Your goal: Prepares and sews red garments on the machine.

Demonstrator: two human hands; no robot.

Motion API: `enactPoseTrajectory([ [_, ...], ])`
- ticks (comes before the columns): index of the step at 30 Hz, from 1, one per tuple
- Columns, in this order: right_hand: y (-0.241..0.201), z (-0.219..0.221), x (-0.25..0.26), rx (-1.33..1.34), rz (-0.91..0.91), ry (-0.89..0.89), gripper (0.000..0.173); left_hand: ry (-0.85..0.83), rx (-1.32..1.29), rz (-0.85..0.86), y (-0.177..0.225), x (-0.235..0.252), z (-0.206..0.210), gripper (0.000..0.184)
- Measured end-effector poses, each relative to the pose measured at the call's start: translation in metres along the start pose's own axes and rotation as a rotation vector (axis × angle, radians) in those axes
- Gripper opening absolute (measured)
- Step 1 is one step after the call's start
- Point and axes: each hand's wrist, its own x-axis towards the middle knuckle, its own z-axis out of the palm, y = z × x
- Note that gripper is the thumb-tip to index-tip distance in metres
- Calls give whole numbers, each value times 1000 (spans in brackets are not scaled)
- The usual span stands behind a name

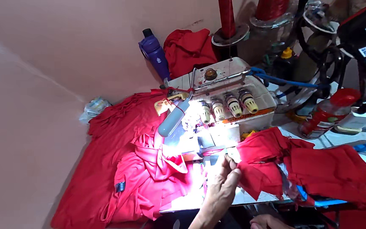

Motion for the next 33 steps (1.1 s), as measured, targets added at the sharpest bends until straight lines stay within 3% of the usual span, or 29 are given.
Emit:
enactPoseTrajectory([
  [9,-27,13,27,64,-138,164,27,47,-164,-77,6,-66,-37,11],
  [12,-35,31,38,66,-155,154,28,53,-119,11,-2,-81,-41,8],
  [16,-39,60,45,240,-87,172,4,97,20,99,-14,-102,-51,5],
  [19,-53,72,47,355,-55,147,12,225,126,133,-17,-116,-64,7],
  [21,-65,76,49,388,-45,64,19,351,126,175,-19,-118,-78,10],
  [23,-75,79,53,295,-81,-92,12,411,97,202,-19,-115,-95,17],
  [25,-82,81,59,142,-192,-309,10,309,-19,191,-15,-110,-114,28],
  [28,-104,89,65,-20,-322,-520,16,59,-201,-21,1,-115,-124,44],
  [31,-123,90,73,24,-338,-623,15,22,-318,-199,19,-130,-118,38],
  [33,-125,90,78,82,-346,-682,15,53,-379,-197,24,-138,-117,35],
])
